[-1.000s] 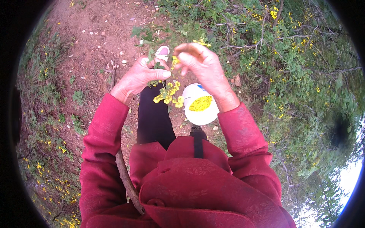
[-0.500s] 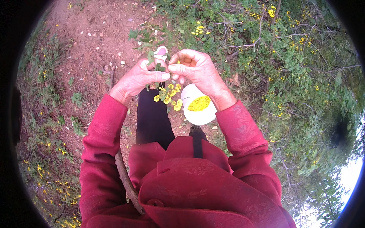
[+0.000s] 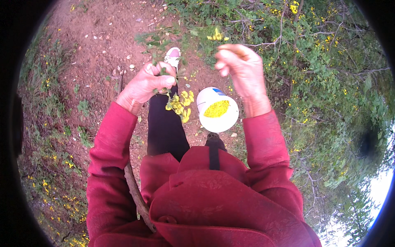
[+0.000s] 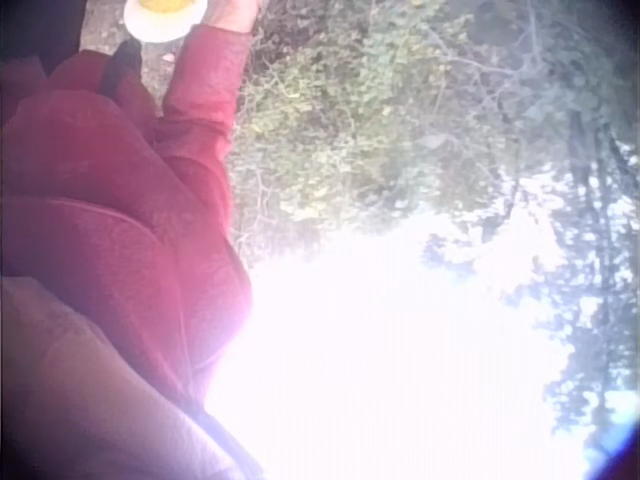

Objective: The person walks along a dirt path in a wooded area and repeatedly plucks small yellow flowers from bushes. They hold a white container in one hand and place the picked flowers into it. The person continues moving and picking flowers throughout the clip.

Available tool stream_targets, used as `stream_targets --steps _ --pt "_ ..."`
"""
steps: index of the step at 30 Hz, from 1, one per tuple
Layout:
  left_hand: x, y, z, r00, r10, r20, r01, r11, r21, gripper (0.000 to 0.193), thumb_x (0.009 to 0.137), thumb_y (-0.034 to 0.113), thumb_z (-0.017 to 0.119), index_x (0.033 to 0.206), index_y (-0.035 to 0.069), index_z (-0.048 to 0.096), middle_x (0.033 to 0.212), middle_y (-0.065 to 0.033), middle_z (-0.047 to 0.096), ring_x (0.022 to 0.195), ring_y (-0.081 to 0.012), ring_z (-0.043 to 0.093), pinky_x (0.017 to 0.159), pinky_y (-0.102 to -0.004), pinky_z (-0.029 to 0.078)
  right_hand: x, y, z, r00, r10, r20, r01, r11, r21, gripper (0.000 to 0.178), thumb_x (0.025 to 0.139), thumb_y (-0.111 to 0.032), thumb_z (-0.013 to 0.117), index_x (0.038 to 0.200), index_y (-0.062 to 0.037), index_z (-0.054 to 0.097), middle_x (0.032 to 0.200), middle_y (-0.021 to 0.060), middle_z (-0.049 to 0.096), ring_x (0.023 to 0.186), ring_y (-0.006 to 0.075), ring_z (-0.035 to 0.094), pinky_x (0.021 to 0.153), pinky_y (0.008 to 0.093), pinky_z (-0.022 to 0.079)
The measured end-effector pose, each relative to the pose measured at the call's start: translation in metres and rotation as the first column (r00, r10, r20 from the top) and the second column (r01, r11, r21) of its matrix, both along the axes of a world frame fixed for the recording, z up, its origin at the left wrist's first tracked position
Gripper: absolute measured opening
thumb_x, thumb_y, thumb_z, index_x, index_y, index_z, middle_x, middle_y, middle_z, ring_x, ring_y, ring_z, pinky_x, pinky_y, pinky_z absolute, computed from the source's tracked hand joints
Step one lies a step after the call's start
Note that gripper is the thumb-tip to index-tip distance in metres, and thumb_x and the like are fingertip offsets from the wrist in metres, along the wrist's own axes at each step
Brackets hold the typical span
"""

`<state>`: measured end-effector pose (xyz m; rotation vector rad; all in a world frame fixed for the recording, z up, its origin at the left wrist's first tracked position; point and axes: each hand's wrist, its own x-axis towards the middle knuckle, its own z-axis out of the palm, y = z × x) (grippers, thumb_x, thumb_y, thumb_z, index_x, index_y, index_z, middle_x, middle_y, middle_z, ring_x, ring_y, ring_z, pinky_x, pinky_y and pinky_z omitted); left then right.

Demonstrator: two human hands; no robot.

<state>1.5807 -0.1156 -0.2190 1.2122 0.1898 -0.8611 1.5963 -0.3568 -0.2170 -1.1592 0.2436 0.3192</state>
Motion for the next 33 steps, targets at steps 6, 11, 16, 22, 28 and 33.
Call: stream_targets --steps 6,11,16,22,28,33 --pt "0.003 -0.004 -0.004 0.989 0.142 -0.033 -0.145 0.975 -0.167 0.017 0.076 0.011 0.069 0.087 0.006 0.056 0.078 -0.003 0.056 0.058 -0.0056 0.047 0.051 -0.0163 0.035 -0.034 0.002 -0.029 0.936 0.294 -0.192 -0.211 0.909 0.359 0.032 0.089 -0.022 0.055 0.107 0.0044 0.054 0.097 0.0117 0.061 0.068 0.0125 0.059 0.057 0.022 0.05" --pt "0.001 -0.004 -0.008 0.987 0.138 -0.081 -0.154 0.958 -0.24 0.015 0.079 0.011 0.066 0.09 0.006 0.056 0.077 -0.0021 0.057 0.058 -0.0055 0.046 0.052 -0.0165 0.035 -0.048 0.024 -0.033 0.873 0.472 -0.122 -0.36 0.792 0.493 0.056 0.079 -0.039 0.064 0.112 0.0035 0.05 0.105 0.0107 0.054 0.077 0.0139 0.058 0.062 0.0232 0.051" --pt "-0.001 -0.003 -0.017 0.978 0.174 -0.115 -0.198 0.948 -0.25 0.022 0.083 0.016 0.063 0.101 0.006 0.055 0.083 -0.0028 0.058 0.069 -0.0081 0.053 0.057 -0.0199 0.041 -0.042 0.024 -0.02 0.902 0.402 -0.156 -0.349 0.893 0.283 0.03 0.081 -0.02 0.065 0.1 0.0004 0.055 0.089 0.0039 0.058 0.07 0.0088 0.055 0.057 0.0188 0.045" --pt "-0.007 -0.014 -0.025 0.938 0.186 -0.293 -0.332 0.725 -0.603 0.051 0.084 0.043 0.056 0.118 0.006 0.047 0.103 -0.0085 0.056 0.092 -0.0186 0.055 0.077 -0.0343 0.047 -0.037 0.035 -0.016 0.969 0.188 -0.161 -0.126 0.935 0.331 0.016 0.083 -0.009 0.062 0.096 -0.0015 0.055 0.079 0.0042 0.058 0.056 0.0092 0.053 0.046 0.0196 0.042" --pt "-0.012 -0.022 -0.024 0.925 0.199 -0.324 -0.351 0.773 -0.528 0.026 0.084 0.013 0.062 0.107 0.006 0.053 0.096 -0.006 0.06 0.088 -0.0191 0.06 0.079 -0.0338 0.049 -0.029 0.039 -0.01 0.978 0.166 -0.128 -0.145 0.977 0.159 0.014 0.083 -0.007 0.062 0.095 -0.0023 0.055 0.073 0.003 0.058 0.055 0.0082 0.054 0.045 0.0185 0.042" --pt "-0.012 -0.023 -0.019 0.915 0.273 -0.298 -0.389 0.791 -0.472 0.023 0.084 0.012 0.062 0.104 0.005 0.054 0.093 -0.0056 0.061 0.085 -0.0168 0.06 0.076 -0.0335 0.052 -0.027 0.036 -0.008 0.985 0.148 -0.085 -0.145 0.989 0.032 0.015 0.082 -0.008 0.064 0.093 -0.0012 0.056 0.072 0.003 0.06 0.054 0.0067 0.055 0.046 0.0191 0.046"
